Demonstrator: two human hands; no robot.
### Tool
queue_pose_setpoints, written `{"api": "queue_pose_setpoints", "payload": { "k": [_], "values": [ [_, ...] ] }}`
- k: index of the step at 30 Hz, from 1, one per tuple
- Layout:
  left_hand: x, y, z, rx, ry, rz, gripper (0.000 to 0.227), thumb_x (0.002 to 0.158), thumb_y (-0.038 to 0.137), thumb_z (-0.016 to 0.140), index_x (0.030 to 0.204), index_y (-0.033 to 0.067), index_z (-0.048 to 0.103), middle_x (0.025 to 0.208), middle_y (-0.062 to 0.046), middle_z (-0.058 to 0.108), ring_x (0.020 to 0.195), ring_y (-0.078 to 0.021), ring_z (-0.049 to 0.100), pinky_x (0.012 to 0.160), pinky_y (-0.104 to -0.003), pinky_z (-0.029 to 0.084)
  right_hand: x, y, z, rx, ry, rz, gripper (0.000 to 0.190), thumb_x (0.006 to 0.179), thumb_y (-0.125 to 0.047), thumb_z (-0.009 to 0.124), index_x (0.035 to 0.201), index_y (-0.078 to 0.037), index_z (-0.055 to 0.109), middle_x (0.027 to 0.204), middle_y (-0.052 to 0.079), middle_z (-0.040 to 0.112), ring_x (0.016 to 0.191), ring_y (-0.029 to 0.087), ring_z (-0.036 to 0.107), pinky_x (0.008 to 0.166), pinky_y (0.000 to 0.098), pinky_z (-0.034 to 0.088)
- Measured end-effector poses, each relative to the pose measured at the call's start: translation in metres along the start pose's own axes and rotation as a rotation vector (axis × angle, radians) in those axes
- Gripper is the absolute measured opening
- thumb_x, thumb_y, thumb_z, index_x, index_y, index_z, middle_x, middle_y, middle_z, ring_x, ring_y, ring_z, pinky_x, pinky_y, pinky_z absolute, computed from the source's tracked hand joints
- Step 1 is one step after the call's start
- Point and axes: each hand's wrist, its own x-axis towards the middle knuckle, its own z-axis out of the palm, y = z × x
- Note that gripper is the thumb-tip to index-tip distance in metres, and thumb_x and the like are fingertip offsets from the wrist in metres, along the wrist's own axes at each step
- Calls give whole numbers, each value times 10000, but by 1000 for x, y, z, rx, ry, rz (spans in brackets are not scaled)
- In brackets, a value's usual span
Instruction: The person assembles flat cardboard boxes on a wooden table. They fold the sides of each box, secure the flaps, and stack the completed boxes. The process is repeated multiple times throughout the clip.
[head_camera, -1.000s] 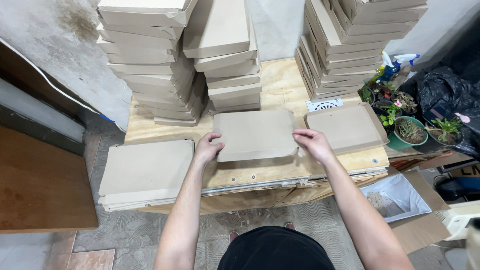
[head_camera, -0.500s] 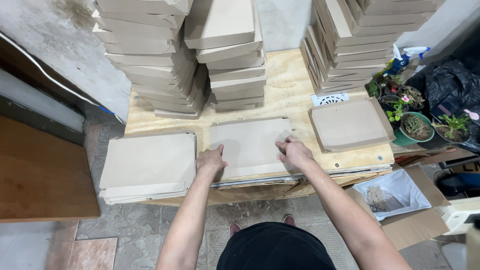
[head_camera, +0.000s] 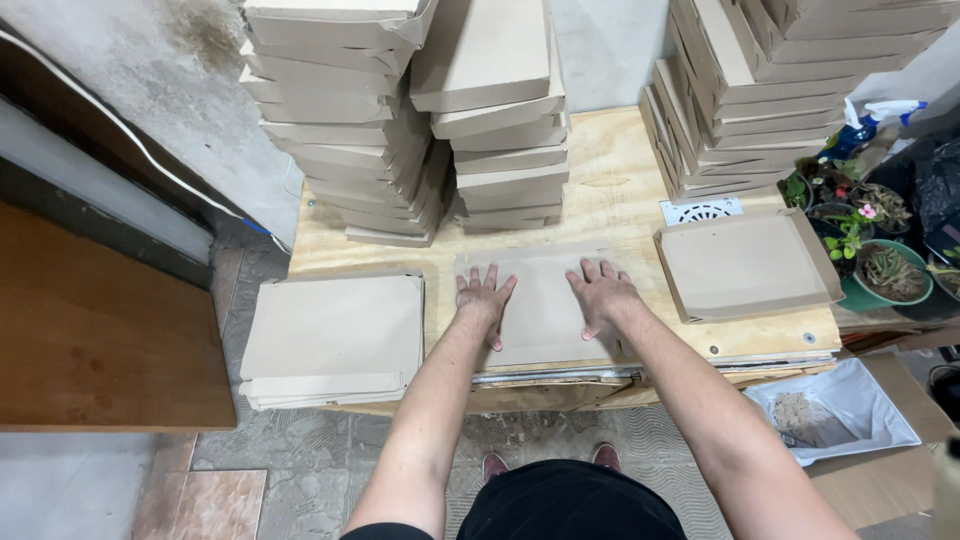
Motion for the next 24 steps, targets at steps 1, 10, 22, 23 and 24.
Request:
{"api": "queue_pose_setpoints", "payload": {
  "k": [1,10,22,23,24],
  "values": [
    [-9,2,-9,4,1,5,1526,710,406,1067,1869,343,76,1958,-121,37,1778,-459,87,1405,-677,130,-4,-2,-6,3,0,6,1413,718,-498,1082,1845,-264,262,1930,147,204,1749,485,200,1347,655,329],
    [3,0,-12,38,-49,-12,1626,655,457,1081,1858,396,-11,1952,-147,-25,1769,-495,59,1388,-670,190,-11,-1,-28,32,-59,2,1543,633,-544,1106,1856,-303,196,1945,113,161,1764,465,175,1336,639,360],
    [57,7,39,-81,32,59,1619,525,279,1144,1820,474,191,1930,-209,48,1713,-583,191,1166,-582,564,-8,2,-5,46,-13,15,1467,661,-558,1081,1843,-332,241,1939,64,191,1758,449,202,1322,631,399],
    [54,7,41,-87,38,79,1560,556,247,1123,1809,478,223,1926,-219,62,1697,-606,206,1152,-595,575,-16,-2,-6,77,-5,20,1467,663,-589,1074,1844,-332,242,1942,58,179,1762,448,187,1329,633,395],
    [51,7,42,-94,44,100,1503,586,215,1102,1798,483,255,1921,-230,77,1680,-630,221,1138,-607,585,-22,-5,-6,108,4,26,1467,665,-620,1067,1844,-333,243,1945,52,167,1766,447,171,1335,634,391]
  ]
}}
